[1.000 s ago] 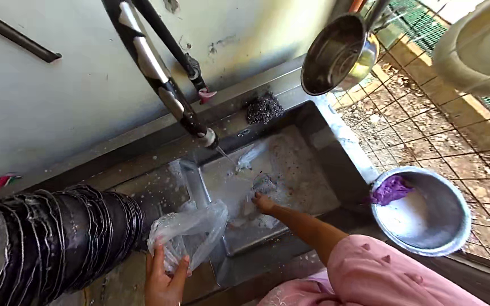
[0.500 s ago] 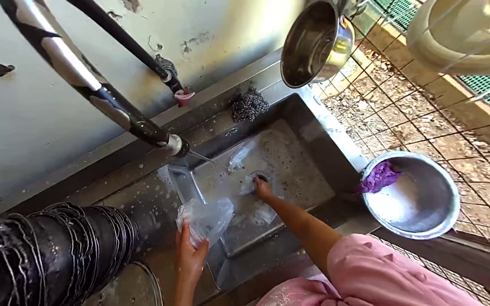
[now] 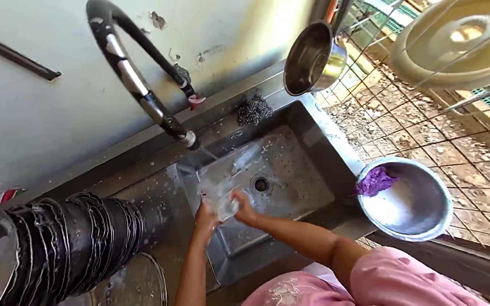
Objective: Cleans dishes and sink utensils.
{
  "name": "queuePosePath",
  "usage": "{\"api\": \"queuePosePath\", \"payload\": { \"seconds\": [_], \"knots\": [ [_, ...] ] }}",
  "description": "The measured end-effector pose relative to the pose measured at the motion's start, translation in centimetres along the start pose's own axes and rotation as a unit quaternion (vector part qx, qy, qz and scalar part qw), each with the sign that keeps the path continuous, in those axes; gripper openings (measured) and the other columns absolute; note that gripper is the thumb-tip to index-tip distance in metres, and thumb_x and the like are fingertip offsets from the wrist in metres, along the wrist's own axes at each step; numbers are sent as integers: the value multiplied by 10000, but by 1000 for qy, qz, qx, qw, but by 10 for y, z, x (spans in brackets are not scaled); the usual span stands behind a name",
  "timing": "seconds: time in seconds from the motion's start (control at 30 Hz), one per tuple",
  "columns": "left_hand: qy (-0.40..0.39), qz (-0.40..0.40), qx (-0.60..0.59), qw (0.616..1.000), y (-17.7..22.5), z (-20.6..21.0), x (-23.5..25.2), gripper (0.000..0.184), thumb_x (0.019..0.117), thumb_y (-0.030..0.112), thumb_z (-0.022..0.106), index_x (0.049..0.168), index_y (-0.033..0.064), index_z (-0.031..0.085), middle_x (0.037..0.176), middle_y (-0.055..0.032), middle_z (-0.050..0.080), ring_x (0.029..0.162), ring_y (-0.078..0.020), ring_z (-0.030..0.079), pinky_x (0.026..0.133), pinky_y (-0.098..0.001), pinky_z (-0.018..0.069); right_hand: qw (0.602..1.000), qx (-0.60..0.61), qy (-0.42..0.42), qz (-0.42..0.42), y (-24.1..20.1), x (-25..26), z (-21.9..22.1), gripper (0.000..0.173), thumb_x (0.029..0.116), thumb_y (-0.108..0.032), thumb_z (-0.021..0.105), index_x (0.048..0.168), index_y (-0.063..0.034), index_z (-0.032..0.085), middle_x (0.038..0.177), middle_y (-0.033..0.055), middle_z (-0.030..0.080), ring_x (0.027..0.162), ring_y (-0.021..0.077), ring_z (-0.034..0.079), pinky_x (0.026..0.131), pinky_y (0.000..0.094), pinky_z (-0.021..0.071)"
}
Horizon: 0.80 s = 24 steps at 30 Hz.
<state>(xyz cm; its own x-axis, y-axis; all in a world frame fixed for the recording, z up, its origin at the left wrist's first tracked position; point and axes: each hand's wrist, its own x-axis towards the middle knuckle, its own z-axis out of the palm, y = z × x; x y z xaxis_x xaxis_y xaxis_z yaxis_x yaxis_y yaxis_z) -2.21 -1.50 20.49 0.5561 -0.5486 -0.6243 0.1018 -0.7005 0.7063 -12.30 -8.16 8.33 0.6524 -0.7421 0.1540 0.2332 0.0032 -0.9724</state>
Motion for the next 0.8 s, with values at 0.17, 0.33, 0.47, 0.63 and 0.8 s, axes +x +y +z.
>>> {"api": "queuePosePath", "payload": {
  "seconds": [0.17,0.33,0.47,0.63,0.8],
  "knots": [
    [17,49,15,999,2,-5,0,1035,711,-182,573,1630,60,160,1625,-234,279,1137,-304,593,744,-406,561,837,-243,-453,188,86,-29,30,302,1005,17,554,1276,137,612,1284,344,625,1253,484,585,1083,626,424],
    [38,21,35,998,-39,-9,11,1041,722,-195,574,1633,60,140,1646,-241,238,1248,-402,557,833,-515,565,686,-356,-554,307,73,14,1,383,979,-70,630,1308,124,596,1334,365,577,1286,534,528,1037,718,403],
    [54,62,9,997,-71,-10,-2,1026,718,-175,586,1623,19,145,1624,-251,293,1325,-393,505,894,-516,547,848,-302,-288,326,36,115,-75,309,1000,-182,627,1183,61,679,1134,278,694,1063,426,673,931,598,518],
    [15,132,24,991,-90,1,-12,1020,728,-146,620,1579,-122,58,1620,-356,182,1469,-398,330,1143,-465,382,806,-473,-185,304,159,153,-122,895,765,-476,867,1523,-158,512,1698,280,17,1538,554,-61,1090,874,1],
    [15,118,24,993,-88,7,-9,982,759,-165,586,1595,-84,75,1609,-343,225,1357,-364,469,1002,-449,503,819,-417,-124,375,143,106,-143,341,922,-72,665,1217,99,662,1389,312,566,1355,471,492,1117,636,395]
  ]
}}
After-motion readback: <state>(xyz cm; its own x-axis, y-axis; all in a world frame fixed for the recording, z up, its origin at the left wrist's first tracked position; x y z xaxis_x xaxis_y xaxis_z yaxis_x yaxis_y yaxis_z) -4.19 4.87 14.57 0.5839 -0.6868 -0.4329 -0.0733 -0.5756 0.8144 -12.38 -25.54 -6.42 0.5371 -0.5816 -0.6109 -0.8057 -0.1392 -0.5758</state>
